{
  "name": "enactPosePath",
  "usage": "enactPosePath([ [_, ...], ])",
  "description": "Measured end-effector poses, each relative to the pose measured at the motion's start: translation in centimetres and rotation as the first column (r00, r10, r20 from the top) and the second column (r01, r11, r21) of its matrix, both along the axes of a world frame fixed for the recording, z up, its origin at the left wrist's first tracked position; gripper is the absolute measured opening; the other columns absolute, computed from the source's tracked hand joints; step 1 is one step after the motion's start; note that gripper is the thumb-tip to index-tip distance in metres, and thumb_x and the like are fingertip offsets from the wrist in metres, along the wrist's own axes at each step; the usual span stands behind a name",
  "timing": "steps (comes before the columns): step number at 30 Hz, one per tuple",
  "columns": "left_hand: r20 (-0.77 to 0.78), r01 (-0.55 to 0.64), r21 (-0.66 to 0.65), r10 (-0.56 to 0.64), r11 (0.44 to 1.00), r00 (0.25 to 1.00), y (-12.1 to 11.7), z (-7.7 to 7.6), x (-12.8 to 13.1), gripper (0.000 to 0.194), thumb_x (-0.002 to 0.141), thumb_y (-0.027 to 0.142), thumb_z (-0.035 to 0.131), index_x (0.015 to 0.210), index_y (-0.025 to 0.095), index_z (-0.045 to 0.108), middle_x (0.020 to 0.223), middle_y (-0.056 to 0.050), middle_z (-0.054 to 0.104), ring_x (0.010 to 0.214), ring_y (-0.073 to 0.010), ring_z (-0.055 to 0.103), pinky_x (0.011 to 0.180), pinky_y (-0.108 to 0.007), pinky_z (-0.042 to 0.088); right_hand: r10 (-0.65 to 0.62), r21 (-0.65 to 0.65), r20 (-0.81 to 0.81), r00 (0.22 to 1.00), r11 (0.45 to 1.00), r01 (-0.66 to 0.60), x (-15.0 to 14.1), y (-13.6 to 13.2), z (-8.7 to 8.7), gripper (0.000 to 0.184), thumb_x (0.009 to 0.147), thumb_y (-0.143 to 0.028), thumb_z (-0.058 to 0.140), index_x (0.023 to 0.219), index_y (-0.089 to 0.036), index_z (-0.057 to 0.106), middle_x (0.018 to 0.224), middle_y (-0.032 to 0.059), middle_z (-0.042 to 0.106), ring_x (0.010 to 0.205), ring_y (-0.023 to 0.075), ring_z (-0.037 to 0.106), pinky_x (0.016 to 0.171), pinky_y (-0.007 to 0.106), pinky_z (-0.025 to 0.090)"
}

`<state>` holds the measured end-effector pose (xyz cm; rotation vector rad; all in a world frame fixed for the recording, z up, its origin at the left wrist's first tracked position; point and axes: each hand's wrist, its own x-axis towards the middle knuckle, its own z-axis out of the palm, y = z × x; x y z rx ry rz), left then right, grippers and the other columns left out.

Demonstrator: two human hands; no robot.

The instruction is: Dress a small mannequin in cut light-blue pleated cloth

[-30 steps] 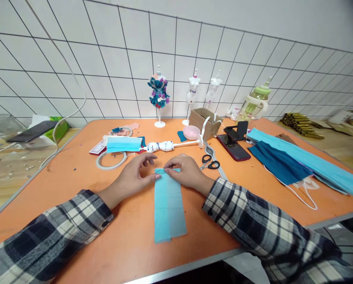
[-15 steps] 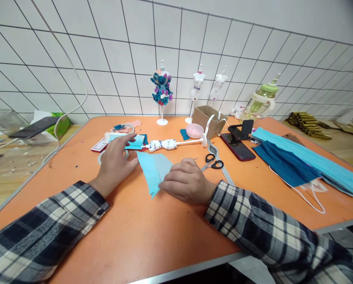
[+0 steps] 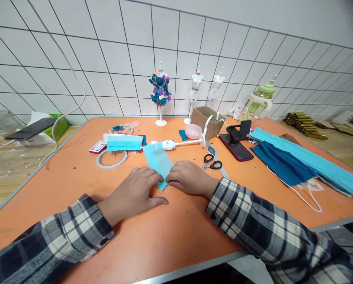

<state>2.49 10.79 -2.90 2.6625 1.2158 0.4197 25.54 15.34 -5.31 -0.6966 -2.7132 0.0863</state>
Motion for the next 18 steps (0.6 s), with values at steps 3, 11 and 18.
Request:
enactPosePath([
  [3,-0.084,-0.034,-0.002,0.034,0.999,0.996,-0.3,-0.3,0.6,0.024,0.089,0.045,0.065,0.095,0.023,0.067,0.095,-0.004,0.073,0.095,-0.0283,0.065,0.084,-0.043,0.043,-0.028,-0.065,0.009,1.0,0.997,0.029,-0.1,-0.1,0.2,0.013,0.095,-0.026,0.063,0.098,-0.021,0.075,0.091,0.0032,0.073,0.086,0.0185,0.063,0.077,0.031,0.038],
  [11,-0.062,-0.065,-0.004,0.065,0.998,0.996,0.3,-0.2,0.2,0.016,0.09,0.023,0.054,0.091,0.023,0.071,0.086,-0.002,0.075,0.083,-0.0229,0.068,0.082,-0.041,0.042,-0.131,-0.228,-0.032,0.991,0.966,0.12,0.1,-0.2,0.8,0.021,0.087,-0.031,0.071,0.104,-0.02,0.072,0.099,0.005,0.073,0.094,0.0219,0.061,0.079,0.032,0.039],
  [18,-0.032,-0.08,-0.021,0.079,0.997,0.996,1.0,-0.5,-0.5,0.016,0.089,0.026,0.056,0.086,0.021,0.07,0.08,-0.004,0.071,0.076,-0.023,0.063,0.074,-0.038,0.044,-0.19,-0.352,-0.036,0.981,0.921,0.166,0.5,0.3,0.6,0.008,0.088,-0.021,0.066,0.09,-0.02,0.073,0.085,0.0024,0.071,0.084,0.0172,0.06,0.073,0.028,0.037],
])
